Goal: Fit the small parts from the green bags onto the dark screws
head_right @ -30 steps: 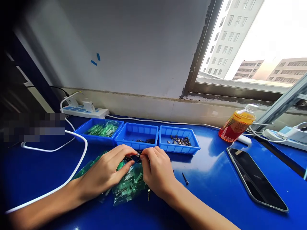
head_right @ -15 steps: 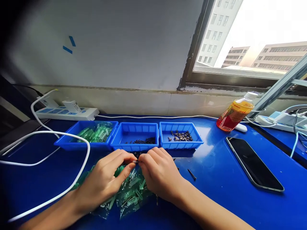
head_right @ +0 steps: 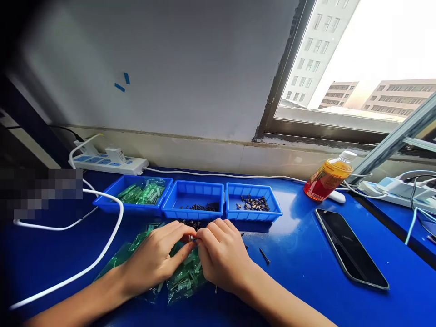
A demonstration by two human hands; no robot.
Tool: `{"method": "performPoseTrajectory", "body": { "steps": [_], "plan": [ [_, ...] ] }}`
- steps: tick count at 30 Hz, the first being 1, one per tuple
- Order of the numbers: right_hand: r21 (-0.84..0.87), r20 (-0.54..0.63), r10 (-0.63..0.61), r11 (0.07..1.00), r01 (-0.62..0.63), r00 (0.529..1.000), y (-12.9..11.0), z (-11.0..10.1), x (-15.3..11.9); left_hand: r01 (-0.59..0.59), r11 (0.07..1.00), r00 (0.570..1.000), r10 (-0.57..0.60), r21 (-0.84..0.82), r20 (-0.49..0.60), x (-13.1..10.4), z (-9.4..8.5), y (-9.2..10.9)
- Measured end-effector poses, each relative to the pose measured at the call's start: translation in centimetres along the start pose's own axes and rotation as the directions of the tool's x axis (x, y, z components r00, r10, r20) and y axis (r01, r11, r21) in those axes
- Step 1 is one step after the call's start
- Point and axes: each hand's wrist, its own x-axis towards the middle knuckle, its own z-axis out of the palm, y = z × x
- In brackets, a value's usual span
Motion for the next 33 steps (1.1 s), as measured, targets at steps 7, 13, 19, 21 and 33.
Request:
{"method": "performPoseTrajectory", "body": {
  "steps": [7,13,19,21,33],
  "plan": [
    [0.010,-0.001,-0.004,1.000,0.004,1.000,0.2,0.6,0.1,0.031,0.998,0.998,-0.034,0.051,0.056,0.1,-0.3,-0.1],
    [0.002,-0.010,0.050,0.999,-0.050,0.999,0.2,1.0,0.1,0.090,0.994,0.996,-0.091,0.057,0.008,0.1,-0.9,-0.1],
    [0.015,0.000,0.094,0.995,-0.094,0.996,-0.2,0.7,0.2,-0.010,0.994,1.000,0.010,0.108,-0.002,0.2,-0.9,-0.1],
    [0.023,-0.009,0.100,0.995,-0.100,0.995,-0.3,0.7,0.4,-0.016,0.992,1.000,0.019,0.129,-0.025,0.3,-1.1,-0.1],
    [0.050,-0.086,0.144,0.989,-0.140,0.986,0.2,0.9,0.5,-0.076,0.986,0.997,0.071,0.148,0.036,1.9,-1.4,-0.8]
  ]
}}
